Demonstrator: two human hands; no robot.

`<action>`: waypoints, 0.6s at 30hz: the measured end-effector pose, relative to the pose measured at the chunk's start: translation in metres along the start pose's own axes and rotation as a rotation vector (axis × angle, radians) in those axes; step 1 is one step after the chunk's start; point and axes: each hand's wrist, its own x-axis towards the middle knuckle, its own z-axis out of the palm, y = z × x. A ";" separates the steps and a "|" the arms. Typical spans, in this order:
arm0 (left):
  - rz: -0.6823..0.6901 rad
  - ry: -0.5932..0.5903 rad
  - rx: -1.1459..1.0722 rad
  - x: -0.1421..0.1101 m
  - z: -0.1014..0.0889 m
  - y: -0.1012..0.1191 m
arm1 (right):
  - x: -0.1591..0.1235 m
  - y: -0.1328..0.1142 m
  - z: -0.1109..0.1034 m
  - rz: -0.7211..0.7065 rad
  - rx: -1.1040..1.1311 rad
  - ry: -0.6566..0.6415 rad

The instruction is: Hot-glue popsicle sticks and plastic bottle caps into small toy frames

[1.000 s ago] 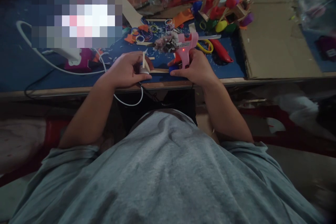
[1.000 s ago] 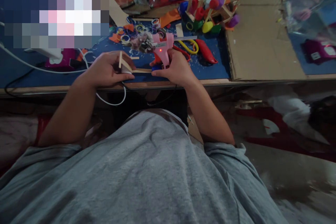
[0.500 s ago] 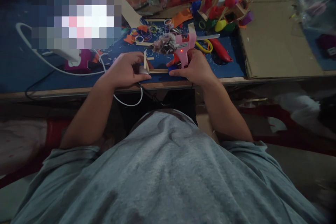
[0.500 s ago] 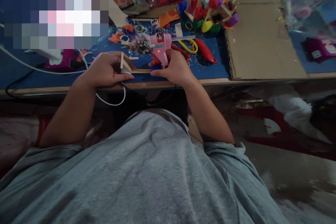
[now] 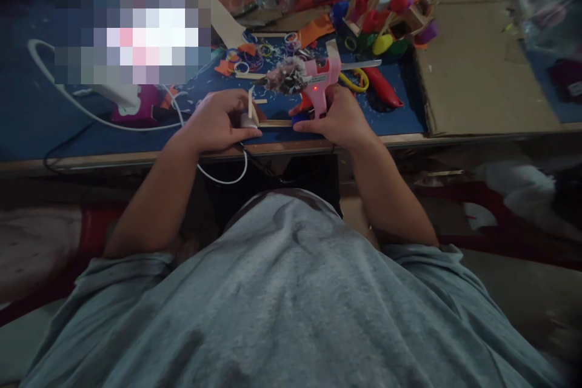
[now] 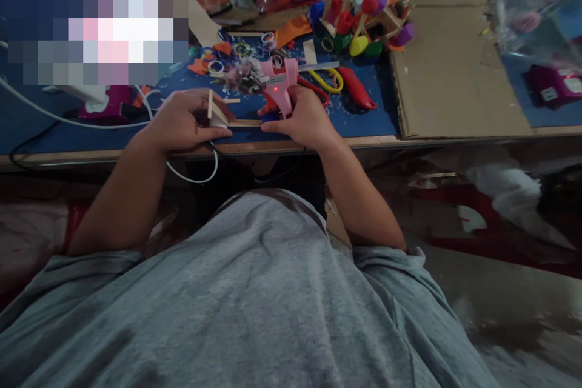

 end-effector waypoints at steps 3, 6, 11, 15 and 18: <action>-0.030 -0.019 0.015 0.000 -0.001 0.001 | 0.000 0.001 0.001 0.006 -0.007 0.017; -0.039 -0.022 0.013 0.001 -0.002 0.000 | -0.001 0.000 0.001 0.013 -0.019 0.021; -0.054 -0.006 -0.003 0.001 -0.001 0.001 | -0.002 -0.002 0.000 0.021 -0.037 0.019; -0.077 -0.007 -0.018 0.000 -0.001 0.003 | -0.003 -0.002 0.001 0.025 -0.039 0.025; -0.084 -0.019 -0.045 0.000 0.000 -0.001 | -0.003 -0.003 0.001 0.029 -0.027 0.023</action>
